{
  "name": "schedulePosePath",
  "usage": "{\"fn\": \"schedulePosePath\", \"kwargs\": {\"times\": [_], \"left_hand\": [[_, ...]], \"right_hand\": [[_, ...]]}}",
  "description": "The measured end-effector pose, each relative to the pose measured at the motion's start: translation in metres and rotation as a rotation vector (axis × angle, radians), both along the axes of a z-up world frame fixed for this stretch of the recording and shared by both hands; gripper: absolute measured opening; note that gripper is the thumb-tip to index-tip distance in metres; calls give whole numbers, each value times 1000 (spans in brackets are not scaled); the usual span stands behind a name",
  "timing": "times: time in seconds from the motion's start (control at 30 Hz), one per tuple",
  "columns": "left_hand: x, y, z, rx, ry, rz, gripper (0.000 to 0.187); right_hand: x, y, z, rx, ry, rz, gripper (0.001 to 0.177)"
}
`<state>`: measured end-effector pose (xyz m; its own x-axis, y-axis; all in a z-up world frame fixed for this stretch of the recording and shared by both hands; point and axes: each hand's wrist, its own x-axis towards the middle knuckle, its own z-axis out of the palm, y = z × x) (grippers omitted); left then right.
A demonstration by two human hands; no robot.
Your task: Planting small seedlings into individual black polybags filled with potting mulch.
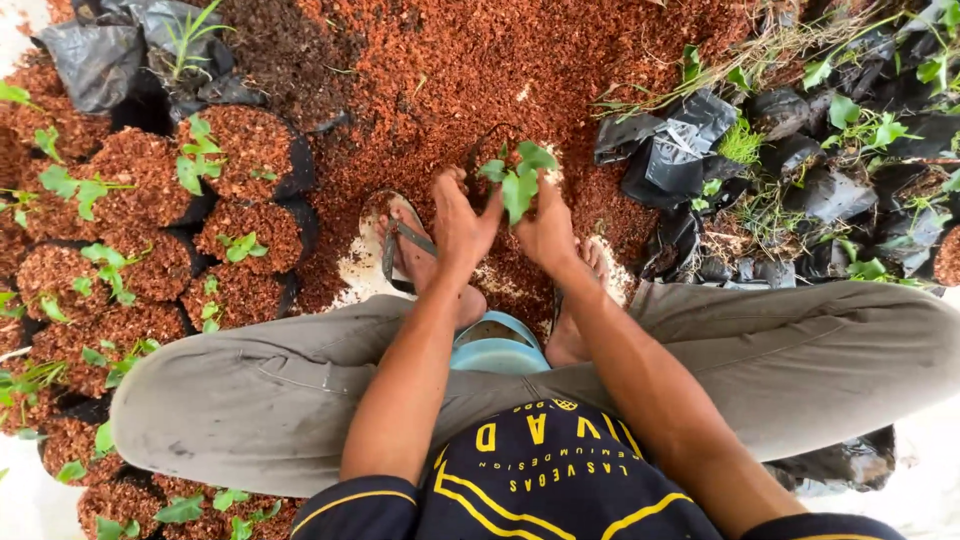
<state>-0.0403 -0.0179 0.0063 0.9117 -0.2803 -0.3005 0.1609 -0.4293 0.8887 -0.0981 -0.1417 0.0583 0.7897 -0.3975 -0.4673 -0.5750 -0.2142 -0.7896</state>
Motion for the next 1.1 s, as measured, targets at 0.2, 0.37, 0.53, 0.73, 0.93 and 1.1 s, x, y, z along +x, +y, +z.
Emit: {"fn": "schedulePosePath", "kwargs": {"times": [0.2, 0.37, 0.53, 0.73, 0.93, 1.1], "left_hand": [[-7, 5, -4, 72, 145, -67, 65], [8, 6, 43, 101, 183, 2, 53], [18, 11, 10, 23, 89, 67, 57], [37, 23, 22, 143, 192, 117, 57], [54, 16, 29, 254, 290, 106, 44], [55, 11, 14, 6, 230, 152, 33]], "right_hand": [[7, -30, 9, 126, 6, -127, 47], [24, -121, -84, -414, -42, -55, 35], [110, -151, -85, -414, 41, 386, 66], [213, -127, -90, -355, 287, 499, 104], [223, -71, -140, -510, 460, 768, 54], [207, -101, -55, -273, 154, 905, 47]]}}
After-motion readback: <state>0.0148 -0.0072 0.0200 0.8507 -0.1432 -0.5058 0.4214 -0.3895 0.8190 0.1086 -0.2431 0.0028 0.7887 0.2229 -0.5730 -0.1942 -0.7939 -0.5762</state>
